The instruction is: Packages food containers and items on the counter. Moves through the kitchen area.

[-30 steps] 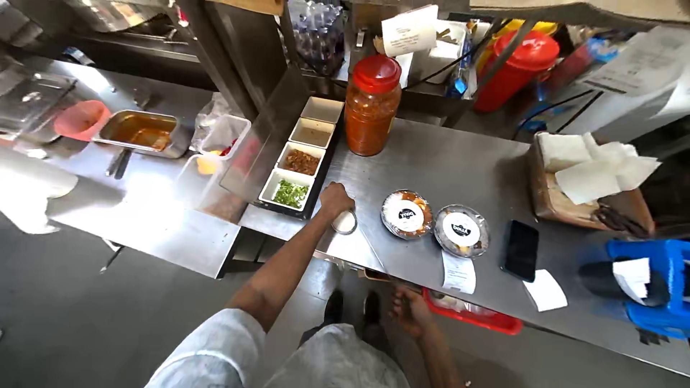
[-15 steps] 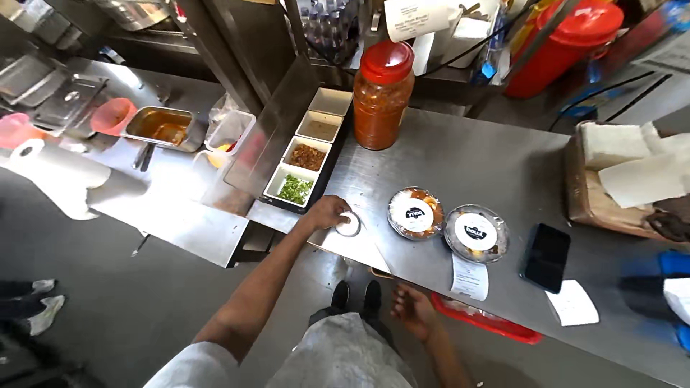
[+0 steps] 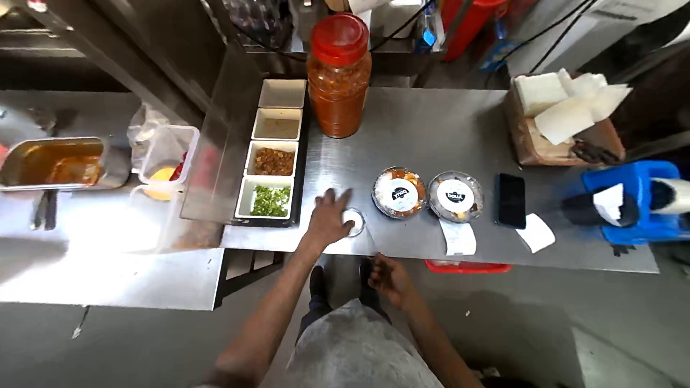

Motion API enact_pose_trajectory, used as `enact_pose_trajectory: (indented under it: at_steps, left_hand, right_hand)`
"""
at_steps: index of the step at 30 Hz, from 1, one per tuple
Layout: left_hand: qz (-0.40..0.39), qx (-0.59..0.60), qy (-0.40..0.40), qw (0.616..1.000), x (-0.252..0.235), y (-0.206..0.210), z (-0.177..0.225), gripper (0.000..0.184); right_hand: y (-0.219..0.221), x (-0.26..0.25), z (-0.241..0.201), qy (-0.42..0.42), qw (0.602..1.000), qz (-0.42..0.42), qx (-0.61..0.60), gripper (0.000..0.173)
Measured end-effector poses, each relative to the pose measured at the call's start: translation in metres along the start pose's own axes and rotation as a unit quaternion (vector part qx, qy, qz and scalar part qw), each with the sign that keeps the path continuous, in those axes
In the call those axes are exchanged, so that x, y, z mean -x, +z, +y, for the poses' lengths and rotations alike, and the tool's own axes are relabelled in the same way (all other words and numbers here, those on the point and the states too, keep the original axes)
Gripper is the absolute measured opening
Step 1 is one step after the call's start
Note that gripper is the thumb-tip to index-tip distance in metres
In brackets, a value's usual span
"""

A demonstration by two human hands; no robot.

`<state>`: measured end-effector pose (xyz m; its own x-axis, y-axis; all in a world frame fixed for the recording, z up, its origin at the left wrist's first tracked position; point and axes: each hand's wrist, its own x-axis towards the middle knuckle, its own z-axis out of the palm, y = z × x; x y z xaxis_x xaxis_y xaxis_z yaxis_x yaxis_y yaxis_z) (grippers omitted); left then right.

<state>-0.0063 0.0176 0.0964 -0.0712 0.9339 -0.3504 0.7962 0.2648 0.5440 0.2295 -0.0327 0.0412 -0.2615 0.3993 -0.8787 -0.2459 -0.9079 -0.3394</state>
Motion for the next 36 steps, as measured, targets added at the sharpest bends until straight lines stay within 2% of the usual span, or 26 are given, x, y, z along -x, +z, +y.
enact_pose_trajectory:
  at_steps: [1, 2, 4, 6, 7, 8, 10, 11, 13, 15, 17, 19, 20, 22, 23, 26, 28, 29, 31, 33, 36]
  left_hand:
    - [-0.013, 0.009, 0.088, 0.996, -0.015, 0.007, -0.01, 0.066]
    - [-0.035, 0.036, 0.138, 0.989, -0.025, 0.012, -0.017, 0.053]
    - [-0.051, 0.107, 0.127, 0.985, -0.018, 0.011, -0.016, 0.036]
    - [-0.003, 0.154, 0.06, 0.986, -0.005, 0.033, -0.02, 0.037]
    - [0.015, 0.169, 0.016, 0.985, 0.003, 0.048, -0.02, 0.04]
    - [0.027, 0.173, -0.022, 0.984, 0.012, 0.06, -0.017, 0.04]
    - [0.019, 0.122, -0.094, 0.988, 0.026, 0.071, -0.004, 0.042]
    - [-0.002, 0.066, -0.125, 0.99, 0.03, 0.069, 0.004, 0.047]
    - [-0.018, -0.038, -0.147, 0.988, 0.033, 0.067, 0.016, 0.052]
    - [0.045, -0.089, -0.104, 0.99, 0.033, 0.075, 0.013, 0.047]
    - [0.15, -0.085, 0.025, 0.985, 0.025, 0.092, -0.007, 0.048]
    - [0.177, -0.083, 0.14, 0.971, 0.015, 0.108, -0.028, 0.05]
    - [0.177, -0.092, 0.166, 0.966, 0.013, 0.111, -0.034, 0.048]
    - [0.173, -0.116, 0.176, 0.962, 0.012, 0.109, -0.036, 0.052]
    - [0.177, -0.128, 0.169, 0.961, 0.011, 0.11, -0.034, 0.055]
    - [0.197, -0.118, 0.161, 0.96, 0.014, 0.12, -0.032, 0.06]
    - [0.193, -0.084, 0.179, 0.961, 0.013, 0.122, -0.036, 0.057]
    - [0.189, -0.053, 0.193, 0.962, 0.012, 0.121, -0.037, 0.056]
    - [0.179, 0.058, 0.224, 0.956, 0.013, 0.117, -0.027, 0.055]
    - [0.166, 0.144, 0.243, 0.945, 0.011, 0.097, 0.005, 0.056]
    - [0.172, 0.16, 0.29, 0.928, -0.006, 0.064, 0.066, 0.059]
  right_hand:
    - [0.002, 0.0, 0.004, -0.005, 1.0, 0.003, 0.001, 0.03]
    - [0.004, -0.002, 0.009, -0.015, 1.0, 0.002, 0.009, 0.03]
    - [0.015, -0.007, 0.016, -0.061, 0.997, 0.008, 0.056, 0.034]
    - [0.035, -0.01, 0.018, -0.163, 0.971, 0.065, 0.165, 0.039]
    - [0.047, -0.012, 0.019, -0.219, 0.938, 0.121, 0.24, 0.042]
    - [0.057, -0.014, 0.02, -0.26, 0.886, 0.19, 0.333, 0.045]
    - [0.068, -0.017, 0.018, -0.28, 0.774, 0.293, 0.487, 0.048]
    - [0.072, -0.018, 0.015, -0.274, 0.734, 0.317, 0.534, 0.052]
    - [0.081, -0.018, 0.005, -0.237, 0.685, 0.335, 0.602, 0.054]
    - [0.087, -0.021, -0.001, -0.241, 0.668, 0.332, 0.621, 0.052]
    - [0.084, -0.033, 0.0, -0.318, 0.669, 0.325, 0.588, 0.045]
    - [0.077, -0.045, 0.007, -0.395, 0.699, 0.305, 0.512, 0.044]
    - [0.073, -0.047, 0.013, -0.422, 0.729, 0.284, 0.457, 0.045]
    - [0.069, -0.046, 0.027, -0.443, 0.797, 0.234, 0.337, 0.044]
    - [0.068, -0.044, 0.032, -0.443, 0.818, 0.229, 0.286, 0.039]
    - [0.072, -0.036, 0.032, -0.388, 0.855, 0.289, 0.188, 0.019]
    - [0.072, -0.032, 0.017, -0.327, 0.884, 0.282, 0.178, 0.018]
    - [0.071, -0.031, 0.012, -0.318, 0.889, 0.271, 0.188, 0.019]
    - [0.068, -0.02, 0.005, -0.335, 0.874, 0.271, 0.226, 0.017]
    - [0.066, 0.001, -0.017, -0.371, 0.852, 0.275, 0.247, 0.017]
    - [0.046, 0.038, -0.077, -0.443, 0.811, 0.248, 0.291, 0.022]
